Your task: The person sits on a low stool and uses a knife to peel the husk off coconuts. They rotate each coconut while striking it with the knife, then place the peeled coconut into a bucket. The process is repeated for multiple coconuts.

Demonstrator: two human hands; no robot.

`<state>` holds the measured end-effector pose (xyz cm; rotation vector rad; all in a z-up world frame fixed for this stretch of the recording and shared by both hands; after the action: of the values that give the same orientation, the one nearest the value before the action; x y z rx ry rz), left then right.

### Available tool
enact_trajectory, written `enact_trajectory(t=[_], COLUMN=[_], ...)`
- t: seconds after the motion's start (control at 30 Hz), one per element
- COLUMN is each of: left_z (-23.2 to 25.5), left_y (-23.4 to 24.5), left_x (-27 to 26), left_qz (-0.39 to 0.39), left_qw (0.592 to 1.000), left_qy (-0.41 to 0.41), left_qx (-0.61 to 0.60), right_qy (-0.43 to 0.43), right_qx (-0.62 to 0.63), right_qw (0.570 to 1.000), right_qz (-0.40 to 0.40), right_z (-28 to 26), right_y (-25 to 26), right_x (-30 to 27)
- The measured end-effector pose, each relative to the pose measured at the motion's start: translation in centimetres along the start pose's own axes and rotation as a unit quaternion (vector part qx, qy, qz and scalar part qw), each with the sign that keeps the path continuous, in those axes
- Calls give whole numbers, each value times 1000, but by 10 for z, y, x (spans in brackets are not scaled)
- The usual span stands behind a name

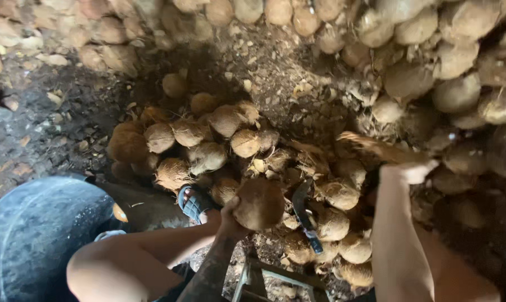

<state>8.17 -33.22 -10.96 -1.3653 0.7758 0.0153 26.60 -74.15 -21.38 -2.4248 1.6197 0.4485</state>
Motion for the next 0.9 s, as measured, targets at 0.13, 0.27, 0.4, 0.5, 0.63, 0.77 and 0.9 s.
enact_trajectory(t=[0.13,0.27,0.4,0.5,0.63,0.77,0.9], left_z=[-8,-12,-11,-1,1,14,31], left_y=[57,71,64,51,72,-68,20], left_x=[14,12,10,18,26,-26,5], left_qz=[121,133,158,117,76,56,31], left_qw=[990,987,982,988,996,984,997], left_qy=[-20,-8,13,-2,-14,31,-37], left_qx=[-72,-94,-106,-99,-50,169,58], right_qy=[-18,-122,-105,43,350,378,322], right_qx=[-105,-180,-217,-181,-657,-694,-712], right_qw=[994,965,960,904,366,238,278], right_qz=[-35,-145,-144,-384,-558,-565,-558], right_z=[48,122,156,149,165,188,190], right_y=[5,7,49,48,106,120,107], right_x=[-46,-121,-136,-157,-208,-201,-200])
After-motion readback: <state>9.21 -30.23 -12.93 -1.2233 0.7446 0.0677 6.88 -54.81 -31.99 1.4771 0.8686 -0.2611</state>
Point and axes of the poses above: each hand's wrist, its own x-axis towards the middle knuckle, its own y-axis out of the back of the hand, z = x × y, the point moved 8 cm from there along x, towards the middle knuckle, and after that the axes turned 14 degrees about y, right-handed, at the moved point
